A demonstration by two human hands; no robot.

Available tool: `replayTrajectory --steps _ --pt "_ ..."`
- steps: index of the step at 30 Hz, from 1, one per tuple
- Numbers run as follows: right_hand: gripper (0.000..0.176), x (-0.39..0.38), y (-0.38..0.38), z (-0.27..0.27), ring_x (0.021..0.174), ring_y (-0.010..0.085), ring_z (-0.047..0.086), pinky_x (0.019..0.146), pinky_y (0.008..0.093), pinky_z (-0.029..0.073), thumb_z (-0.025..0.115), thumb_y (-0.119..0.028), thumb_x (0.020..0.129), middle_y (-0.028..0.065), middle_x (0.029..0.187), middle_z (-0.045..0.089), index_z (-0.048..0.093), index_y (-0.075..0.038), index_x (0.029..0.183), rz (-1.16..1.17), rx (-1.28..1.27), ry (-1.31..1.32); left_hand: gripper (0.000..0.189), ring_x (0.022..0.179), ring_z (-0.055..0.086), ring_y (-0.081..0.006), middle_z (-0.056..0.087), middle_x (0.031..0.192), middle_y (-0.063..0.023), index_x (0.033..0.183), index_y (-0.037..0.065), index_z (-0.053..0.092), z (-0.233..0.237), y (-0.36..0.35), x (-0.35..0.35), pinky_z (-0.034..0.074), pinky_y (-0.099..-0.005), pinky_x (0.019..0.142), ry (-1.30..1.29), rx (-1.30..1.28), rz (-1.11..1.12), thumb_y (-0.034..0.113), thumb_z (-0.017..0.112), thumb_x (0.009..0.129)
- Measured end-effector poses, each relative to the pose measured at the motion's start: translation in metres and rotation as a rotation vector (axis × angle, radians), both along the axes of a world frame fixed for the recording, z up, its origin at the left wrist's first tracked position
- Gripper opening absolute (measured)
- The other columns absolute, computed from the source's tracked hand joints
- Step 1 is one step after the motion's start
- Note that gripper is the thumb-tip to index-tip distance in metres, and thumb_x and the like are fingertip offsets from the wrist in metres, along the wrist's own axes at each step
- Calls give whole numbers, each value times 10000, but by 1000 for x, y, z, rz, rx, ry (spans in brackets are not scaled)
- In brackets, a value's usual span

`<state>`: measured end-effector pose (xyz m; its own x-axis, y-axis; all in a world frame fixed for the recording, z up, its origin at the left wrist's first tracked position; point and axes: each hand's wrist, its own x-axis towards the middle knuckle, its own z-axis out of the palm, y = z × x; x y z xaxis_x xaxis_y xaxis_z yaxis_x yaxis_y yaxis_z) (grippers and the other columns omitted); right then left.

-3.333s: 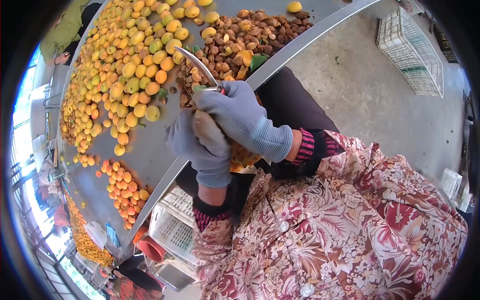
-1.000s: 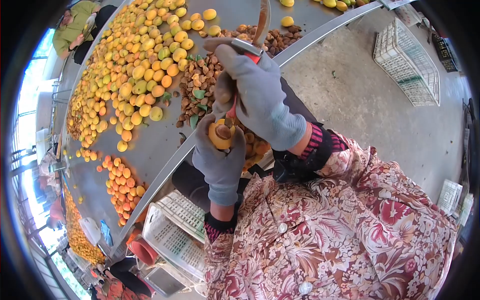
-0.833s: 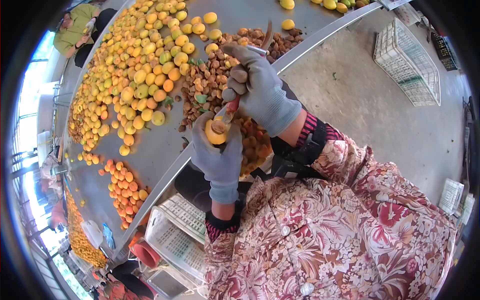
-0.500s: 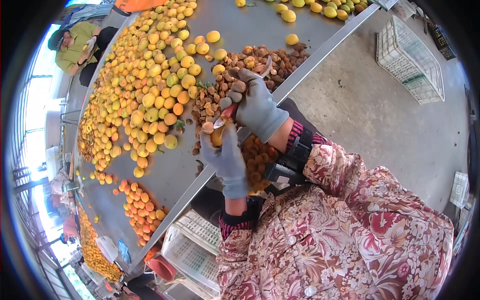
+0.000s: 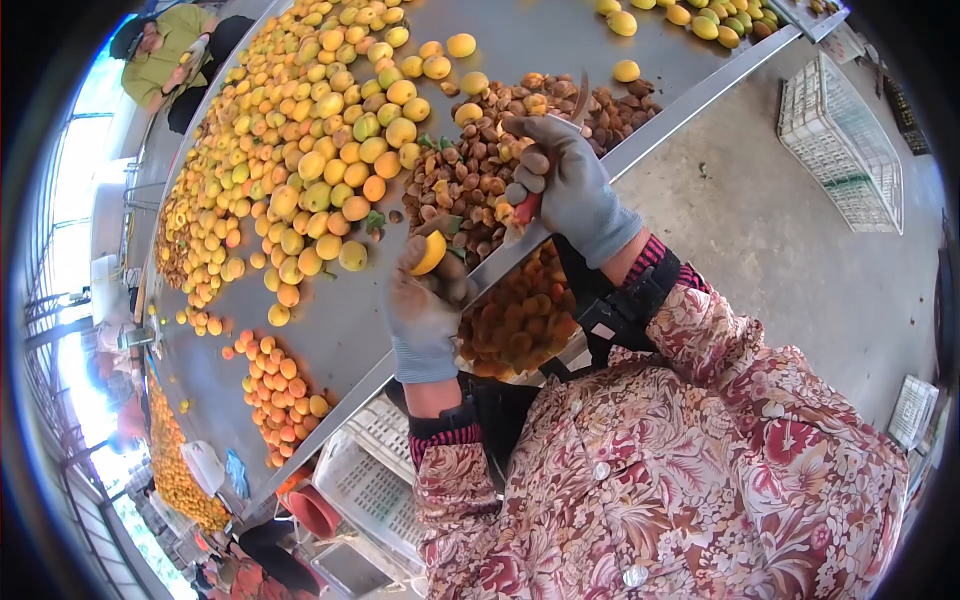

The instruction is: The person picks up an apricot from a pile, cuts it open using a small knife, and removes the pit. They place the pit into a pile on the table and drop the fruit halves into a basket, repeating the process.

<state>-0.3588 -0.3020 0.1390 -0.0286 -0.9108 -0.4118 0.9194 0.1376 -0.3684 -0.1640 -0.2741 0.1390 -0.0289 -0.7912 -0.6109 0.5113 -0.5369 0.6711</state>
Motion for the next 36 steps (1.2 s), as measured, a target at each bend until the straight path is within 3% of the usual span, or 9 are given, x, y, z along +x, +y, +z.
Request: replayTrajectory --steps 3,9,16,19,22,25,29,31,36 --pt "281 4 7 -6 497 91 295 534 273 331 465 -236 929 -52 576 307 550 -27 1095 79 -74 51 287 740 578 -115 599 994 -67 1113 25 582 1 19 9 482 -259 626 -375 -752 -463 114 508 850" --pt "330 -2 11 -12 510 75 272 502 238 285 451 -251 942 -63 593 272 540 -7 1146 201 -133 92 348 899 605 -261 612 1020 -130 1138 74 576 -5 76 24 477 -342 792 -1165 -678 -874 104 575 791" --pt "240 -10 11 -22 502 91 345 526 258 360 460 -198 944 -34 594 361 563 -4 1041 302 -319 -28 264 617 527 -68 621 790 -54 1106 43 600 4 22 101 432 -228 541 -1284 -598 -410 103 546 855" --pt "288 -11 26 -8 494 110 389 506 285 400 415 -226 968 -7 589 397 547 8 1072 332 -282 13 267 811 603 -316 640 927 -134 1091 72 594 11 -22 137 481 -379 742 -1238 -273 -378 109 538 833" --pt "308 -9 30 -7 493 119 404 508 290 409 405 -234 970 -1 592 407 544 20 1073 342 -293 45 375 940 561 -351 600 1069 -166 1183 88 535 -31 -63 189 456 -423 822 -1881 -566 -340 93 521 808" --pt "342 -7 33 -2 490 126 410 511 295 413 391 -241 972 0 583 402 537 38 1104 330 -280 83 504 1048 503 -394 504 1246 -187 1304 135 443 -85 -116 286 409 -466 908 -2493 -223 -389 150 508 805" --pt "360 -9 31 -6 486 124 401 508 290 408 378 -242 973 -2 569 391 537 45 1124 369 -265 35 496 1112 497 -355 466 1312 -161 1350 158 401 -20 -93 274 410 -444 918 -1970 -192 1 233 477 866" --pt "363 -11 34 1 470 118 388 483 287 395 374 -241 973 -5 556 386 539 41 1133 388 -277 13 482 1172 471 -298 442 1351 -129 1379 180 375 5 -86 258 419 -409 913 -1178 16 96 333 425 924" --pt "372 -7 33 6 413 118 357 453 285 382 376 -260 975 1 517 372 546 29 1137 366 -253 -14 531 1132 504 -290 429 1363 -137 1391 179 363 -13 -139 279 434 -387 895 -1202 10 -14 432 419 927"
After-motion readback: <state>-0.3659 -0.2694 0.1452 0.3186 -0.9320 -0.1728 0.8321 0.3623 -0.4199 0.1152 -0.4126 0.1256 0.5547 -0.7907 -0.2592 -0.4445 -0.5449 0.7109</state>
